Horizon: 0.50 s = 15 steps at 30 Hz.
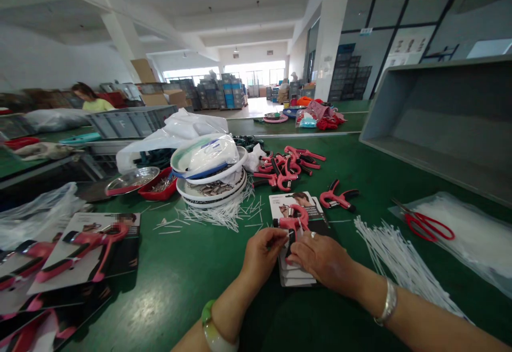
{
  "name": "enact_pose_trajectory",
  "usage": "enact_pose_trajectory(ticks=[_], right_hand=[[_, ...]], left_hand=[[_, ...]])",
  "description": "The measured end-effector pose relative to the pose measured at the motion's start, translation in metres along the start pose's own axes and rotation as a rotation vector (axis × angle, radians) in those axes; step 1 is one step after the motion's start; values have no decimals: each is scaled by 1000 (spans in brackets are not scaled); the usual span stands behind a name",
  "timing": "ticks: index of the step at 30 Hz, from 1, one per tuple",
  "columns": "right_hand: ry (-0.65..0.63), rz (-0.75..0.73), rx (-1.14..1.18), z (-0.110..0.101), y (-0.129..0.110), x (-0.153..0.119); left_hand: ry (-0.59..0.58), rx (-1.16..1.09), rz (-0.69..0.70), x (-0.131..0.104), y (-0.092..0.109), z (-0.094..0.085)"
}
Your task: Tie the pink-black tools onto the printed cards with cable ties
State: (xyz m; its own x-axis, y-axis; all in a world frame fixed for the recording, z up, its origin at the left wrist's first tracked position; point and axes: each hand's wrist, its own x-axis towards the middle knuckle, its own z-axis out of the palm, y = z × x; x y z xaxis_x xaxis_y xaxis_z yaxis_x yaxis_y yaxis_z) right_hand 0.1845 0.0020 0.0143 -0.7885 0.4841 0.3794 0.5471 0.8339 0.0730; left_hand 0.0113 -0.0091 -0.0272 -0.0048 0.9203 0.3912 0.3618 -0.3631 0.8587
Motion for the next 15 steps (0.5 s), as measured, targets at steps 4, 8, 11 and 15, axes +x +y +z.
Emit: enact_pose_trajectory(ticks=[4,8,11,15], right_hand=[[45,267,355,-2,10,5],[97,431,583,-4,14,4],[152,440,591,-1,10,1],[187,537,636,3,6,-1]], left_hand=[[-11,15,36,0,-2,-2],[-40,71,70,0,-1,-3],[-61,121,112,0,1,-5],[-69,167,135,0,3,-7]])
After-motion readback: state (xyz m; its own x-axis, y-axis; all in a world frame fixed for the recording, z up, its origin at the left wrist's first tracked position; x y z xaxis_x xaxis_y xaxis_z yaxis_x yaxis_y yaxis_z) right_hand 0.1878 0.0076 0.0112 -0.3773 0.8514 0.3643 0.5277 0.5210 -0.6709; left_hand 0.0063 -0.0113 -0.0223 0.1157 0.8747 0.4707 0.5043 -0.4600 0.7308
